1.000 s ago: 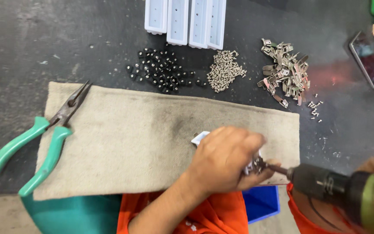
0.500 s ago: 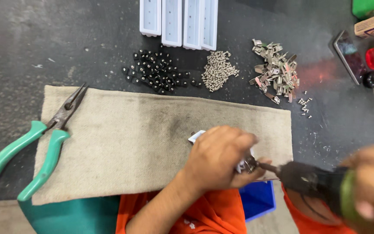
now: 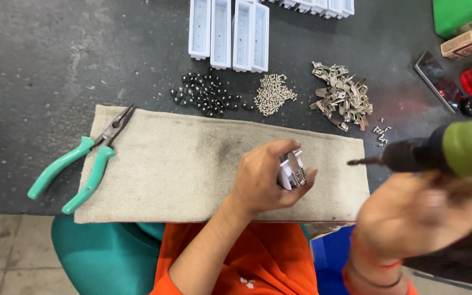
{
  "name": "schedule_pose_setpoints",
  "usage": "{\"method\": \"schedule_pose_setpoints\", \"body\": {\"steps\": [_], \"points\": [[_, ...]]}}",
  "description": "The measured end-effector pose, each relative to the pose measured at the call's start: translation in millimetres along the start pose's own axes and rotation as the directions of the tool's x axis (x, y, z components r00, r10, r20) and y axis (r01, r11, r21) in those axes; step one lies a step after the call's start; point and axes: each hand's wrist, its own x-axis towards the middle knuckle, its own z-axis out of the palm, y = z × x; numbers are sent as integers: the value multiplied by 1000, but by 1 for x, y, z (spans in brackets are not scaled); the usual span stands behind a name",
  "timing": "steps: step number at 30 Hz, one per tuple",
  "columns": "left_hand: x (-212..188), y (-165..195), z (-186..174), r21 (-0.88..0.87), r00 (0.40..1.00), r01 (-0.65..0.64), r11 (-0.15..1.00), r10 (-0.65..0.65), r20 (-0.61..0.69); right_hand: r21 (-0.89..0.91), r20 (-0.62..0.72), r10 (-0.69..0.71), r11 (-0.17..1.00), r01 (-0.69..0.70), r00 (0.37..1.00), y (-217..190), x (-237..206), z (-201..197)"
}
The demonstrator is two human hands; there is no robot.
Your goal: The person assembles white plastic switch housings at a workbench. They pick small screws and metal brackets from piles, position parts into the housings, drive screws with an electric screwdriver, and place finished housings in rows on the table.
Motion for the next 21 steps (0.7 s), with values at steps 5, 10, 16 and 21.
{"method": "schedule_pose_setpoints", "body": {"steps": [5, 10, 16, 21], "points": [[-6, -5, -2, 21, 1000, -8, 1000, 9, -5, -305, 337, 322, 926, -221, 885, -3, -42, 13], [-30, -23, -5, -106, 992, 117, 987, -112, 53, -500, 399, 99, 857, 126, 911, -1, -50, 30], [-61, -48, -10, 31, 980, 194, 980, -193, -39, -399, 469, -36, 883, 248, 883, 8, -35, 32], [-52, -40, -35, -551, 953, 239, 800, -303, -27, -219, 369, 101, 976, -20, 924, 1, -58, 51]]}}
